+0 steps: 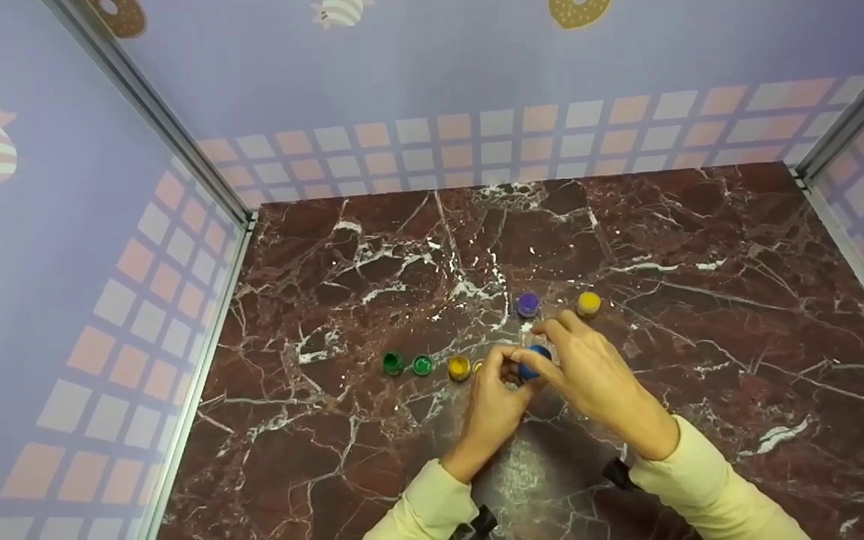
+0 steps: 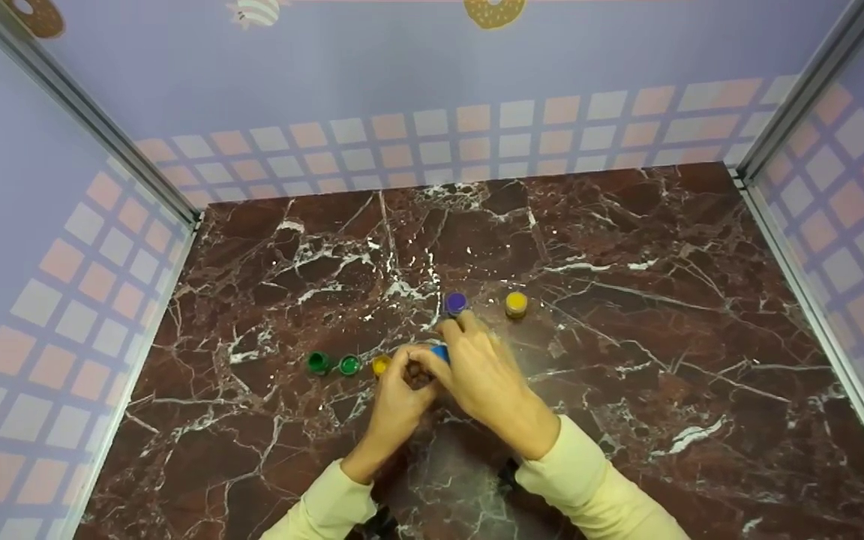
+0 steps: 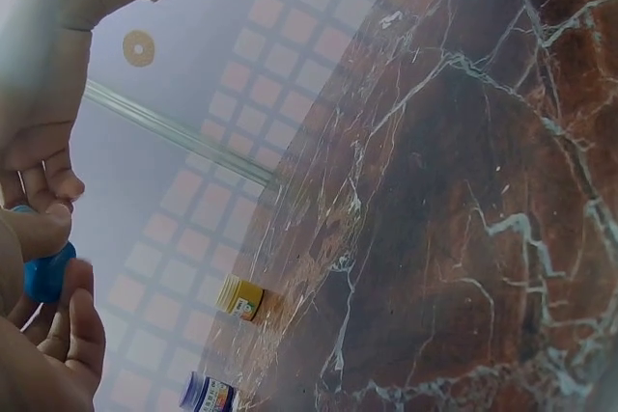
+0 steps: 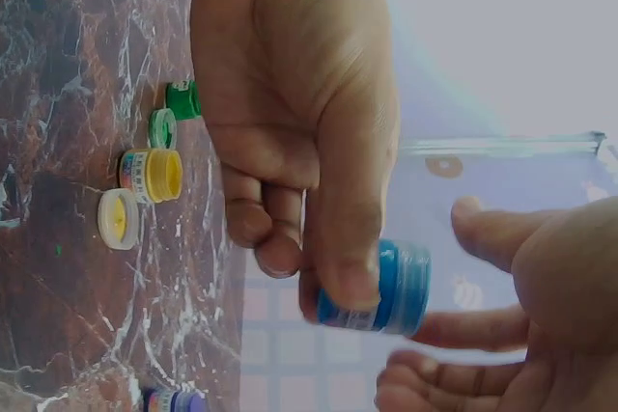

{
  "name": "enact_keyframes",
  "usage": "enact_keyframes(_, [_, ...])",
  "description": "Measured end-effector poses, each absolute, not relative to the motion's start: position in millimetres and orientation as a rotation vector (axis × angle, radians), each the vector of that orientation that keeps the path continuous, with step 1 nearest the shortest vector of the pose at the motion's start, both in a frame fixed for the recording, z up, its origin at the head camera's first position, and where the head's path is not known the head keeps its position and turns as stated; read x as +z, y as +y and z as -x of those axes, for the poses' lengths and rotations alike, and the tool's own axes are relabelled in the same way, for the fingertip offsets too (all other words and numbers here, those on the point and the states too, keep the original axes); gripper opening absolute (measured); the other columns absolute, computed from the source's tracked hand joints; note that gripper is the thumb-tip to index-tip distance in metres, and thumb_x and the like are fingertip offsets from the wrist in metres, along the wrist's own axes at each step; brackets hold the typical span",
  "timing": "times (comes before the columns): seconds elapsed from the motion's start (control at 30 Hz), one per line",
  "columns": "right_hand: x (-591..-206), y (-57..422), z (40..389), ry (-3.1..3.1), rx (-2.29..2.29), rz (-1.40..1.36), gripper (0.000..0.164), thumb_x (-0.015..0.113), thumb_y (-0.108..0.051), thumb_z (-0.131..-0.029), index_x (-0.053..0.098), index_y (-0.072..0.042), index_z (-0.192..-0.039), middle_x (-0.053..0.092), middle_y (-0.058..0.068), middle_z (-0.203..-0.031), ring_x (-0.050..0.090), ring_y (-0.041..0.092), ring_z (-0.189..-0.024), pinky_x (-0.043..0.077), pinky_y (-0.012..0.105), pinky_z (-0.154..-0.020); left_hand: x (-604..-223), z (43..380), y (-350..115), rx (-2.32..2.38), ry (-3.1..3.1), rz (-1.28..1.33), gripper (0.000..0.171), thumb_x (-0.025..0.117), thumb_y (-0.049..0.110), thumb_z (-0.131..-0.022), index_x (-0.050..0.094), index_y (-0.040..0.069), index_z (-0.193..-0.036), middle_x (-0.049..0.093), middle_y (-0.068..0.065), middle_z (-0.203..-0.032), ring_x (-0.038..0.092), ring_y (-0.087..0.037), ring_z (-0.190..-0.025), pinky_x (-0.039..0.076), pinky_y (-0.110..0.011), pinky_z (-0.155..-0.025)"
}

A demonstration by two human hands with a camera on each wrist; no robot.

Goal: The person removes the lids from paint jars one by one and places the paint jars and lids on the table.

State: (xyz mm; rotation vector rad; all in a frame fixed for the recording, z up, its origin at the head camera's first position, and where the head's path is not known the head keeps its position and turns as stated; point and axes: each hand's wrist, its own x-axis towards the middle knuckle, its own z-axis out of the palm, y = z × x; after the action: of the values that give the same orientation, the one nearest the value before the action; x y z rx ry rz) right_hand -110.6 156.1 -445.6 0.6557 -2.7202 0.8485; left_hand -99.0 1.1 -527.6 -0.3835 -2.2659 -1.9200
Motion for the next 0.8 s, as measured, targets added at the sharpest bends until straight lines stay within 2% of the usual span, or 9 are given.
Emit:
enact_keyframes(0.17, [-444.0,154.4,109.3,-2.676,0.791,-0.631,0.038,0.074,-0.032,-0.096,0.070,0.004,-0.110,0.058,0.012,-0.094,0.048,0.017,-0.061,0.050,0.034,-0.054,-523.6,103.5,6.7,-1.939,-2.274,0.359,0.031,0.082,0.001,-0.085,0.060,0.004,-0.108,0.069,-0.006,-0.100,0.063,-0.016,-0.077,0.058,-0.036,-0.070])
enact_keyframes(0.27, [-444.6,153.0,106.3,-2.661,0.801,-0.624,0.032,0.077,-0.026,-0.095,0.070,0.003,-0.105,0.060,0.012,-0.094,0.052,0.019,-0.062,0.050,0.034,-0.053,-519.1,101.6,10.0,-1.947,-2.262,0.349,0.032,0.078,-0.008,-0.082,0.060,0.001,-0.106,0.068,-0.009,-0.098,0.063,-0.029,-0.077,0.058,-0.041,-0.069])
enact_keyframes(0.4, [-446.0,150.4,102.7,-2.658,0.794,-0.651,0.024,0.079,-0.018,-0.093,0.068,0.002,-0.099,0.060,0.011,-0.093,0.056,0.020,-0.064,0.051,0.033,-0.054,-504.6,93.2,10.7,-1.947,-2.216,0.345,0.033,0.073,-0.018,-0.077,0.060,-0.005,-0.105,0.067,-0.014,-0.097,0.062,-0.042,-0.076,0.057,-0.033,-0.067])
enact_keyframes(0.5, [-446.4,148.0,101.7,-2.654,0.783,-0.672,0.022,0.081,-0.013,-0.091,0.066,0.003,-0.097,0.059,0.011,-0.092,0.057,0.022,-0.066,0.052,0.034,-0.054,-498.9,89.6,9.4,-1.911,-2.203,0.360,0.034,0.073,-0.019,-0.077,0.060,-0.006,-0.106,0.067,-0.016,-0.097,0.063,-0.035,-0.075,0.057,-0.030,-0.067])
enact_keyframes(0.6, [-445.9,147.9,101.3,-2.657,0.752,-0.703,0.020,0.081,-0.010,-0.090,0.066,0.003,-0.096,0.058,0.011,-0.092,0.058,0.022,-0.068,0.053,0.034,-0.055,-498.8,89.2,9.0,-1.891,-2.213,0.386,0.033,0.074,-0.017,-0.079,0.060,-0.006,-0.107,0.068,-0.017,-0.097,0.064,-0.026,-0.077,0.060,-0.039,-0.070])
enact_keyframes(0.67, [-445.6,149.0,101.5,-2.656,0.735,-0.737,0.019,0.080,-0.008,-0.091,0.066,0.003,-0.096,0.057,0.010,-0.093,0.058,0.021,-0.068,0.053,0.033,-0.055,-503.0,91.0,9.1,-1.896,-2.219,0.406,0.032,0.074,-0.016,-0.080,0.060,-0.006,-0.107,0.068,-0.018,-0.098,0.066,-0.024,-0.080,0.061,-0.044,-0.072])
enact_keyframes(0.8, [-446.2,150.5,101.9,-2.638,0.717,-0.786,0.016,0.079,-0.005,-0.090,0.067,0.003,-0.096,0.056,0.009,-0.094,0.058,0.019,-0.069,0.053,0.031,-0.056,-519.6,97.4,7.8,-1.953,-2.219,0.418,0.031,0.076,-0.012,-0.082,0.061,-0.004,-0.108,0.068,-0.013,-0.101,0.068,-0.021,-0.085,0.061,-0.039,-0.076])
